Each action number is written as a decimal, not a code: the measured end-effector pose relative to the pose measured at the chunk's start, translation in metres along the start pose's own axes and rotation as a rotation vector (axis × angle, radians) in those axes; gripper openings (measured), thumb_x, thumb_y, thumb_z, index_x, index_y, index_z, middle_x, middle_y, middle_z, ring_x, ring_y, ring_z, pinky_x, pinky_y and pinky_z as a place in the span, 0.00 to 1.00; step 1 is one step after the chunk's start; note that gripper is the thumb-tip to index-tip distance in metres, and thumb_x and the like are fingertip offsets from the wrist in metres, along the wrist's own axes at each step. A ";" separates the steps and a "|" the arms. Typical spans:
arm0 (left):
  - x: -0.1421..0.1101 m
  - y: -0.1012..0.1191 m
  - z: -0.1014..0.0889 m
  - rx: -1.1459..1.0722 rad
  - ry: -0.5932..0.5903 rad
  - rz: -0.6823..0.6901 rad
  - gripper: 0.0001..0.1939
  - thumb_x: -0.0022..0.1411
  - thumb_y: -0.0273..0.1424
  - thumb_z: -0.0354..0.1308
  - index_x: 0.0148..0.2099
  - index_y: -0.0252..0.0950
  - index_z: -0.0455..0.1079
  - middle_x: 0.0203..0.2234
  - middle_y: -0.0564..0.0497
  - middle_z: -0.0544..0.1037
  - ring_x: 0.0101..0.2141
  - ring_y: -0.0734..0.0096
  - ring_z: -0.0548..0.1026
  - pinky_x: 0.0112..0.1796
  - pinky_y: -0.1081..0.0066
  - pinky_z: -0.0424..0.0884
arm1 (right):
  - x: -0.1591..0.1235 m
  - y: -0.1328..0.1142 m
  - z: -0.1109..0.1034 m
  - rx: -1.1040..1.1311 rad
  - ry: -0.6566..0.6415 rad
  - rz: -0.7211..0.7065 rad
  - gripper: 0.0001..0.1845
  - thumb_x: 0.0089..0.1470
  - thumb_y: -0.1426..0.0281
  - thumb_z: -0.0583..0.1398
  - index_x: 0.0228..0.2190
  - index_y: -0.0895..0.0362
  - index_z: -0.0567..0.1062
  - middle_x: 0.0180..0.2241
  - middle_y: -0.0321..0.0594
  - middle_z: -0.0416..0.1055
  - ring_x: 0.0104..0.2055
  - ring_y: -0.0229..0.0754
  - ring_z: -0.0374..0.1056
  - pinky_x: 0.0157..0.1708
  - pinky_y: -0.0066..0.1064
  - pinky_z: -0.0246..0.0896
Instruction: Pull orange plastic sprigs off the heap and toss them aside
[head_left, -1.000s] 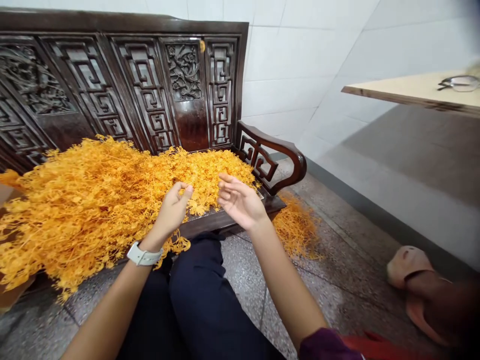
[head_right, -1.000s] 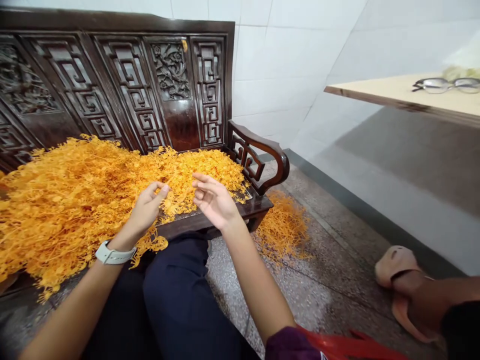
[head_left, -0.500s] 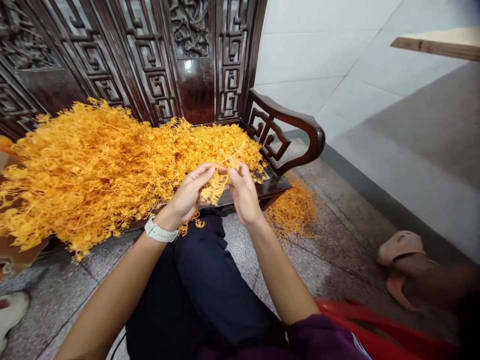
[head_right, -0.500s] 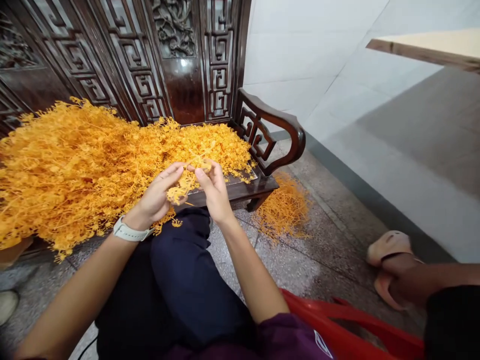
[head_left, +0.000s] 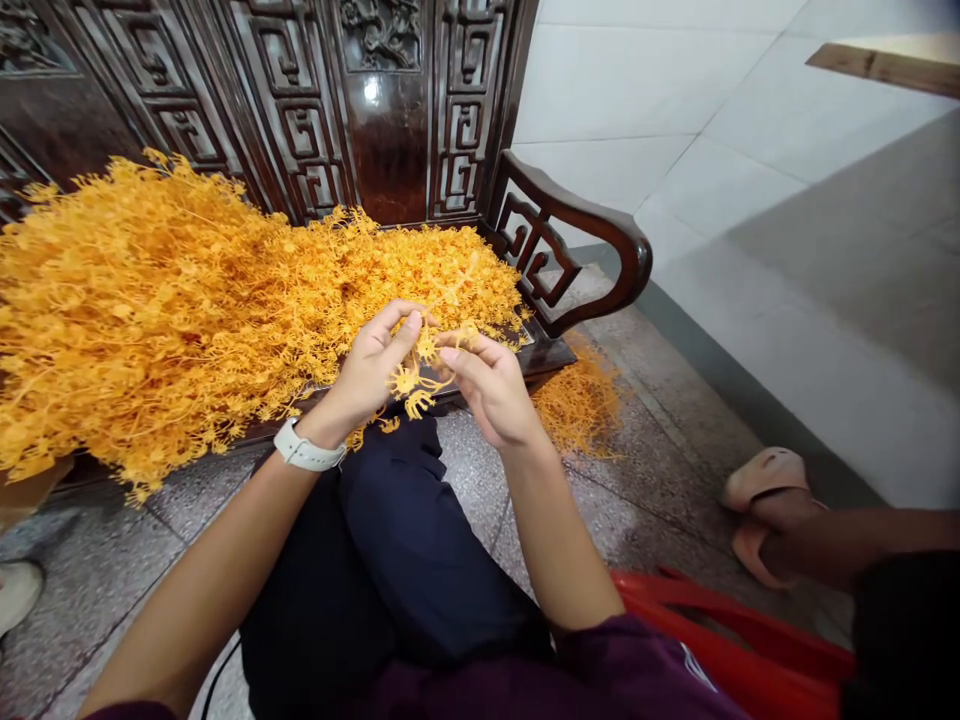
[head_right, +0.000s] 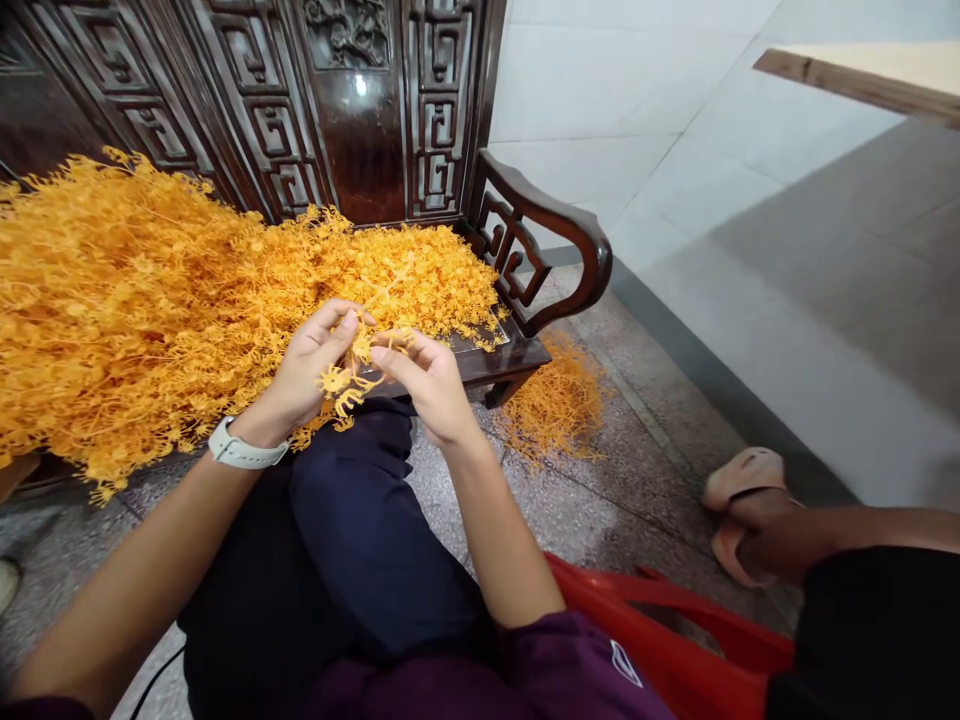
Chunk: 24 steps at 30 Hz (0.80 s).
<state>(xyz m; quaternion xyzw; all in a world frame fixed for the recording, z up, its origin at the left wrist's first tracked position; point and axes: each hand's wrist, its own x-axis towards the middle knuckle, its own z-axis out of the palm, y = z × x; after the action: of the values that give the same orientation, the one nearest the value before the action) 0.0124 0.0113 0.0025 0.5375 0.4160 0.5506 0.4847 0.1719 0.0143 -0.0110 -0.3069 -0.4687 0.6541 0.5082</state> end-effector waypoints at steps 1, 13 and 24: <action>0.000 0.000 0.000 0.019 -0.005 -0.004 0.17 0.68 0.48 0.63 0.44 0.40 0.74 0.30 0.52 0.73 0.22 0.75 0.65 0.23 0.74 0.63 | 0.000 0.000 0.001 0.004 0.002 0.001 0.10 0.53 0.62 0.71 0.35 0.53 0.82 0.34 0.36 0.75 0.35 0.37 0.67 0.40 0.33 0.66; -0.008 -0.004 0.005 0.100 0.089 0.018 0.16 0.66 0.46 0.66 0.37 0.38 0.74 0.19 0.56 0.61 0.18 0.77 0.56 0.20 0.73 0.49 | -0.008 0.011 -0.005 -0.248 -0.099 -0.211 0.08 0.64 0.63 0.66 0.42 0.51 0.80 0.40 0.37 0.75 0.43 0.40 0.70 0.51 0.36 0.66; -0.008 -0.003 0.009 -0.018 0.062 -0.063 0.17 0.63 0.46 0.68 0.36 0.38 0.73 0.19 0.57 0.62 0.16 0.79 0.54 0.18 0.73 0.47 | -0.026 0.016 -0.004 -0.267 -0.016 -0.229 0.10 0.65 0.57 0.64 0.38 0.50 0.77 0.35 0.38 0.69 0.38 0.44 0.64 0.46 0.39 0.65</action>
<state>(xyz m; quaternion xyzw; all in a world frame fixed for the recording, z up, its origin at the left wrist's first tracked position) 0.0215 0.0033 -0.0013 0.5022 0.4427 0.5552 0.4935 0.1767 -0.0098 -0.0289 -0.3111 -0.5874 0.5264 0.5302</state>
